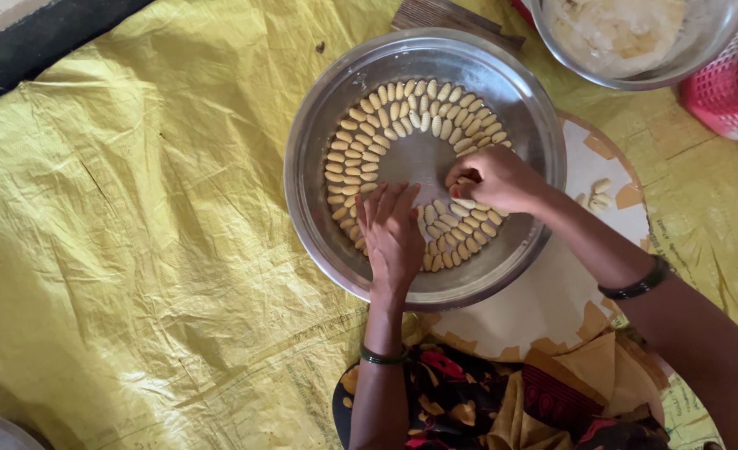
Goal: The person arranges small dough pieces in a circular pattern on a metal tray. They then take a larger piece of dough, shape it into a small ball, and place it on a separate surface.
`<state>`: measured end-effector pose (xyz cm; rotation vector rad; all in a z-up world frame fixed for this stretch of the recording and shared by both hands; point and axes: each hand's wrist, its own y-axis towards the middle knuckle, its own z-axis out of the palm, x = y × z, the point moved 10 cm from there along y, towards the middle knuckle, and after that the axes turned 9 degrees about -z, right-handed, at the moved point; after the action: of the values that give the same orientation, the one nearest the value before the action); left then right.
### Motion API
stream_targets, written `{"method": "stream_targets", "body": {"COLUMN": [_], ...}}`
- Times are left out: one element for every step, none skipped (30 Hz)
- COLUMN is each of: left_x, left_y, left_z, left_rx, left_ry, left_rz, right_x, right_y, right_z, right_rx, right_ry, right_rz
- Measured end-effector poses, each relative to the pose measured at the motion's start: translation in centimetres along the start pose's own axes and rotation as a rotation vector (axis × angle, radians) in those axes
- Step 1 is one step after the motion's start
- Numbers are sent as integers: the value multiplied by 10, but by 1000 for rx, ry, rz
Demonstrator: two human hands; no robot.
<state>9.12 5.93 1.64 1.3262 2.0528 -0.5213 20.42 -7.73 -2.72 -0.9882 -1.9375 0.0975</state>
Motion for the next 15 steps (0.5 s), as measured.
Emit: {"method": "stream_targets", "body": {"left_x": [0,1,1,1,1,1,0,1,1,1,1,1,1,1,1], "left_y": [-1,-1,-1,-1,-1,-1,-1,-1,-1,-1,-1,-1,-2,-2,-3], "left_z": [1,2,2,3,3,3,3,4,4,4,5,5,5,5,4], "left_rx": [0,4,8,13,13,14,14,13,12,10,9,7,6,6,6], "left_ry": [1,0,-1,-3,2,7,13,11,9,6,7,8,8,8,8], "left_rz": [-3,-5,-8,-9,-8,-7,-5,-10,-15,-20,-19,-18,-16,-14,-12], "right_x": [2,1,5,8,11,9,8,6,5,4,4,6,8,10,2], "right_y": [2,3,5,9,11,13,14,15,16,17,18,18,18,17,16], "right_z": [5,7,9,13,15,17,19,21,23,24,25,25,24,23,22], "right_rx": [8,14,13,10,7,7,7,8,13,17,21,13,5,-2,4], "right_ry": [-29,-57,-85,-114,-142,-156,-169,-183,-179,-176,-173,-171,-168,-164,-115], "right_rz": [22,45,8,-28,-65,-69,-73,-78,-83,-89,-95,-113,-130,-148,-76]}}
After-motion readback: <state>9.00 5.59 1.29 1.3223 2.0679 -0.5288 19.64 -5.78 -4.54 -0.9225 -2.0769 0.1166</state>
